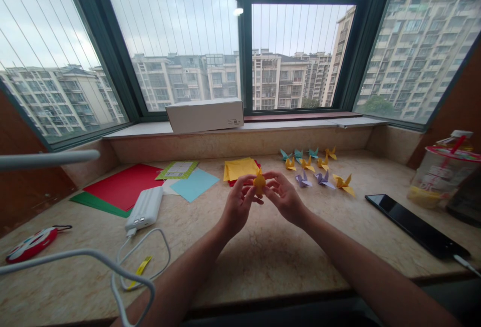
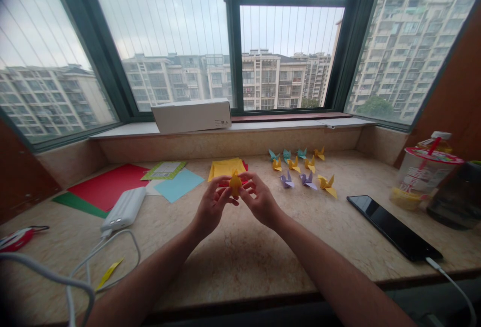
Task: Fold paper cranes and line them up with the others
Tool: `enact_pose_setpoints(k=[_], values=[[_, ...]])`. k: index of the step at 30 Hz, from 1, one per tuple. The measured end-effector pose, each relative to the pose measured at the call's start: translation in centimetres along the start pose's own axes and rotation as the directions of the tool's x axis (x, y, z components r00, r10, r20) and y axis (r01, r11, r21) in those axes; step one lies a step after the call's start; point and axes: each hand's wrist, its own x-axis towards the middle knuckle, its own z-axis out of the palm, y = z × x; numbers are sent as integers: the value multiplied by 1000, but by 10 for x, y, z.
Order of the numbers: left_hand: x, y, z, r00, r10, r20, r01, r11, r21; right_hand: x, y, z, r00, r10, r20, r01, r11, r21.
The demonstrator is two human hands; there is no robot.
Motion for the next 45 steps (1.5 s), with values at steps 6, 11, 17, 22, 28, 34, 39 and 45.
enact_pose_setpoints(k=[6,11,17,22,28,34,39,45], values=[[0,0,0,1000,7,-6,-7,1000,5,0,-2,-1,998,66,20,-66,998,-10],[1,-1,0,1000,3,16,-3,1000,7,-1,1,1,994,97,42,-98,995,24],[1,1,1,999,14,30,-13,999,-43,-1,7,3,992,104,73,-120,958,261],[2,8,3,999,0,50,5,995,-95,2,8,0,992,88,85,-114,920,376],[3,14,2,999,-35,-15,32,988,-150,4,9,-4,996,88,29,-92,896,434],[4,12,-1,997,-41,-72,32,992,-121,0,3,1,990,91,112,-129,904,408],[4,11,-2,997,12,-75,-16,998,-54,1,-1,4,994,72,80,-97,922,374],[1,14,-2,999,-3,-51,3,1000,-12,0,-3,-2,998,6,63,-22,964,267]])
